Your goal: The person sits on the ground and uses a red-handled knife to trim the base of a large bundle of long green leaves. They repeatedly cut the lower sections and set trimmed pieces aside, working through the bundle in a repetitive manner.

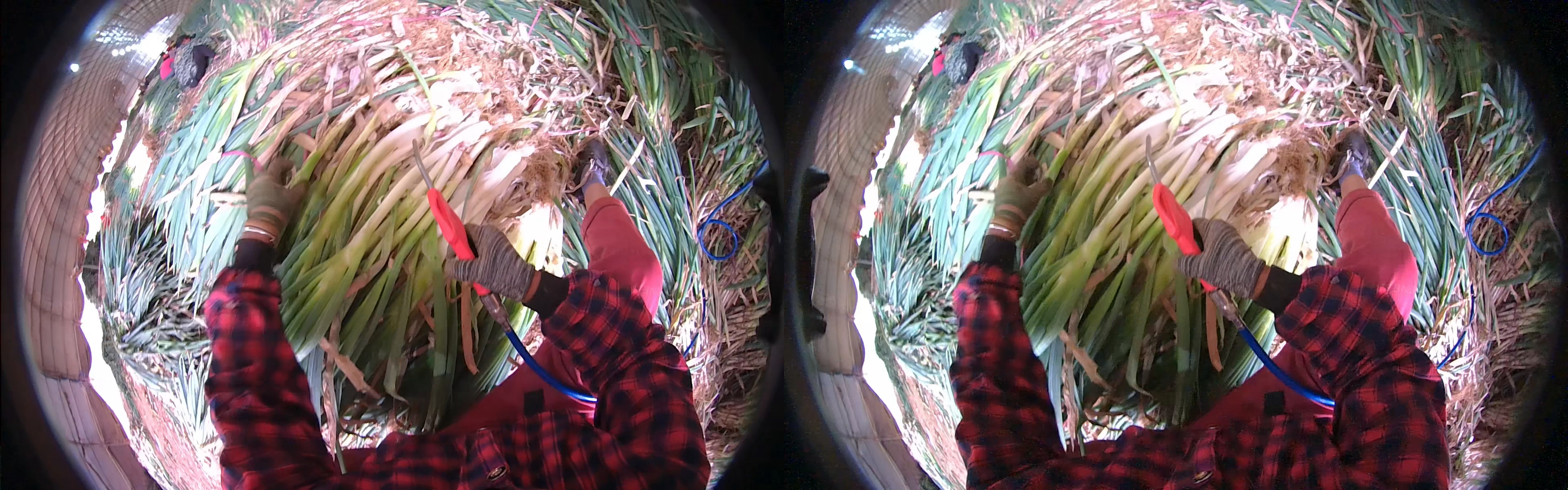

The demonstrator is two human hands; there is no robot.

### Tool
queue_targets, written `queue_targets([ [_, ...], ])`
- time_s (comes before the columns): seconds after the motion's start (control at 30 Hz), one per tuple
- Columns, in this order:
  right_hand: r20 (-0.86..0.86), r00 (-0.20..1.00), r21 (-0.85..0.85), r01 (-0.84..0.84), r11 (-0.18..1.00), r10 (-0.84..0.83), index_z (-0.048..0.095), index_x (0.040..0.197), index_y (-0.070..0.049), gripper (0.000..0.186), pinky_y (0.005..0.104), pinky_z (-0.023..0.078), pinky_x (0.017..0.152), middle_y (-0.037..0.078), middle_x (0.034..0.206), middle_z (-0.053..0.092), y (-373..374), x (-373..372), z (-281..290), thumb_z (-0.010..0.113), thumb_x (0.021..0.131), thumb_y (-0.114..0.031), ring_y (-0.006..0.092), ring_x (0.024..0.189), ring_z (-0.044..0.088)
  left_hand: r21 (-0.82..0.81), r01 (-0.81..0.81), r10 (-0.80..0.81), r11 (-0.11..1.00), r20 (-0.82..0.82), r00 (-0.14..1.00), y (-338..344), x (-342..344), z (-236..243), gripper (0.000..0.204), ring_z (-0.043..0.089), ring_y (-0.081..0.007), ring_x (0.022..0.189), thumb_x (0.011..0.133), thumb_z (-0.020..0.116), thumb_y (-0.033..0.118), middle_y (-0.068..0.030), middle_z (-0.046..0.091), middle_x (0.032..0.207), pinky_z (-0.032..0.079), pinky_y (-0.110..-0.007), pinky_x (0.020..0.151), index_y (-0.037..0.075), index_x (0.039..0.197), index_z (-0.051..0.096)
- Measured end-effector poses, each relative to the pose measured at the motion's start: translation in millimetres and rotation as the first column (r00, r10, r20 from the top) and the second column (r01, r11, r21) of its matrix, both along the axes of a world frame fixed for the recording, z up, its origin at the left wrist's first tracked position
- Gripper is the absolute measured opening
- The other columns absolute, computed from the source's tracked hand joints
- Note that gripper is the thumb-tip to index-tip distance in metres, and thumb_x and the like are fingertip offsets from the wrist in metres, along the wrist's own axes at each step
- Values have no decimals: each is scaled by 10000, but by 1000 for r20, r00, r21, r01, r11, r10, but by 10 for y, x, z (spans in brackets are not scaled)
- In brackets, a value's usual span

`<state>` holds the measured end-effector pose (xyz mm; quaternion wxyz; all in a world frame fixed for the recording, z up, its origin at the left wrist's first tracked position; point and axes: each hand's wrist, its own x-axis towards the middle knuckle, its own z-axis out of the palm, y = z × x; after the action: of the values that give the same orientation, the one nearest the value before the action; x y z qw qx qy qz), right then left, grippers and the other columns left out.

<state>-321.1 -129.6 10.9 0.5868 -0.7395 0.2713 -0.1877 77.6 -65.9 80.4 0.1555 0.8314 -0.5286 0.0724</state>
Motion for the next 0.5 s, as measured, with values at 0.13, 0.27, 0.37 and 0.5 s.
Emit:
queue_targets([
  [0.13, -19, 999, -69, 44, 997, -45, 600, 880, 23, 441, 390, 490, 652, 179, 714, 611, -54, -101, -210, 752, 661, -328, 289, 659, 603, 348, -316, 286, 883, 137, 949, -135, -18, -634, 610, 542, -405, 1163, 749, 700, 286, -219, 535, 1306, 469, -471, 940, 206, 1323, 509],
  [0.27, -98, 995, -59, -12, 998, 6, 608, 911, 22, 477, 399, 496, 659, 190, 737, 624, -64, -115, -87, 771, 633, -329, 308, 669, 618, 373, -241, 152, 896, 253, 955, 3, 123, -595, 611, 507, -367, 1225, 790, 654, 262, -191, 476, 1388, 466, -472, 950, 206, 1369, 468],
  [0.37, -74, 997, -53, 25, 998, -29, 611, 914, 24, 482, 397, 499, 659, 190, 737, 631, -68, -158, -160, 772, 626, -327, 308, 667, 622, 380, -221, 136, 898, 237, 962, 46, 51, -379, 567, 585, -318, 1141, 820, 632, 303, -145, 552, 1325, 490, -463, 892, 193, 1355, 479],
  [0.5, -116, 993, -84, 7, 996, -17, 618, 903, 35, 480, 388, 505, 664, 192, 737, 639, -14, -137, -161, 771, 631, -330, 298, 676, 631, 387, -137, 62, 912, 200, 978, 279, -227, 705, 479, 685, -316, 852, 791, 690, 370, -150, 702, 888, 527, -413, 753, 119, 1195, 638],
])
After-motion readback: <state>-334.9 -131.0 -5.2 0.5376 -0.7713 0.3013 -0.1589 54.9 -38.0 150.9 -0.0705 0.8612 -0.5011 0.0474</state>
